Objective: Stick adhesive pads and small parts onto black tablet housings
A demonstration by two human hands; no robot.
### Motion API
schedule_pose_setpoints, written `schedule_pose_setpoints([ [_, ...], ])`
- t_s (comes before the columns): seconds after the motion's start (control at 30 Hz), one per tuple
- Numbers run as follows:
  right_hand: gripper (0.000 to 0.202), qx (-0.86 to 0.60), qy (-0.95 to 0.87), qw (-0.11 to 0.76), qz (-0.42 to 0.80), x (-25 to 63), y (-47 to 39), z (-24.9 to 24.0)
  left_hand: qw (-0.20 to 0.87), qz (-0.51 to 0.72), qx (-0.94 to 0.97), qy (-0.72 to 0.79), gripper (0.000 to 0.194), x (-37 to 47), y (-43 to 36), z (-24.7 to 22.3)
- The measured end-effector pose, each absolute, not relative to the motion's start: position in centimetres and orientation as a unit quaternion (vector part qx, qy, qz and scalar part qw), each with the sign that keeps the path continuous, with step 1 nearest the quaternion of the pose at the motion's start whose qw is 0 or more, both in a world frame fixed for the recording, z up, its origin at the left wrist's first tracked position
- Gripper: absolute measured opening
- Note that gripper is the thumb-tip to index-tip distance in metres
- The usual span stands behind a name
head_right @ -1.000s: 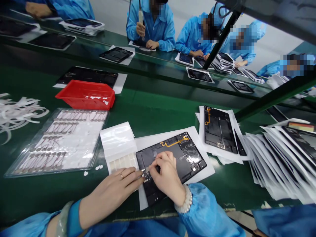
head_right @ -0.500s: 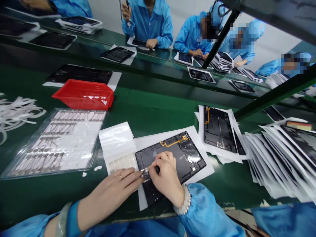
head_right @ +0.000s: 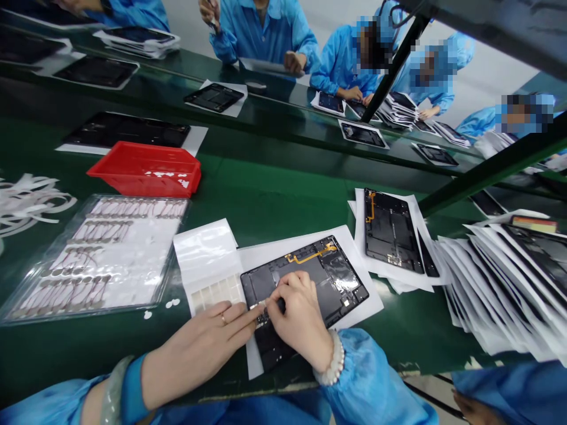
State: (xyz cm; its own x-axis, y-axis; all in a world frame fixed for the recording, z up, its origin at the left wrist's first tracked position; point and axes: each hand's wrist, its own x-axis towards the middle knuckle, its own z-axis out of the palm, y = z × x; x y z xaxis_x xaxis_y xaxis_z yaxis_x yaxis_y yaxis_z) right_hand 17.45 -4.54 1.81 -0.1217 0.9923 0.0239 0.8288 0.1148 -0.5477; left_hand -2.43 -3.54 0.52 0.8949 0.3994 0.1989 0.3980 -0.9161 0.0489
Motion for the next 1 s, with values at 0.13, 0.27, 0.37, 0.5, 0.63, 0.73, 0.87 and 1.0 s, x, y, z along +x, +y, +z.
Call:
schedule_pose_setpoints([
  [0.13, 0.016, -0.625, -0.705, 0.263, 0.206, 19.6, -3.8, 2.1, 0.026, 0.101, 0.975, 0.198, 0.017, -2.5, -3.0, 1.0],
  [0.27, 0.016, -0.617, -0.703, 0.274, 0.224, 21.0, -3.3, 1.6, 0.079, 0.102, 0.977, 0.167, 0.008, -1.8, -1.2, 2.0],
  [0.37, 0.014, -0.618, -0.720, 0.245, 0.198, 20.9, -3.4, 1.1, 0.113, 0.096, 0.978, 0.150, 0.005, -1.1, -0.1, 2.5],
  [0.5, 0.014, -0.615, -0.731, 0.234, 0.180, 20.5, -3.5, 0.7, 0.130, 0.087, 0.978, 0.140, 0.010, -0.9, 0.1, 2.4],
  [0.63, 0.014, -0.613, -0.737, 0.228, 0.172, 20.7, -3.6, 0.6, 0.158, 0.104, 0.967, 0.168, 0.008, -1.1, 0.2, 2.2],
  [0.73, 0.014, -0.612, -0.738, 0.229, 0.170, 20.8, -3.6, 0.5, 0.187, 0.102, 0.963, 0.167, 0.006, -1.2, 0.2, 2.2],
  [0.87, 0.015, -0.612, -0.737, 0.224, 0.179, 20.8, -3.5, 0.5, 0.188, 0.108, 0.959, 0.181, 0.007, -1.2, 0.2, 2.2],
  [1.0, 0.016, -0.613, -0.736, 0.221, 0.181, 20.7, -3.5, 0.6, 0.179, 0.108, 0.962, 0.176, 0.008, -1.3, 0.4, 1.9],
])
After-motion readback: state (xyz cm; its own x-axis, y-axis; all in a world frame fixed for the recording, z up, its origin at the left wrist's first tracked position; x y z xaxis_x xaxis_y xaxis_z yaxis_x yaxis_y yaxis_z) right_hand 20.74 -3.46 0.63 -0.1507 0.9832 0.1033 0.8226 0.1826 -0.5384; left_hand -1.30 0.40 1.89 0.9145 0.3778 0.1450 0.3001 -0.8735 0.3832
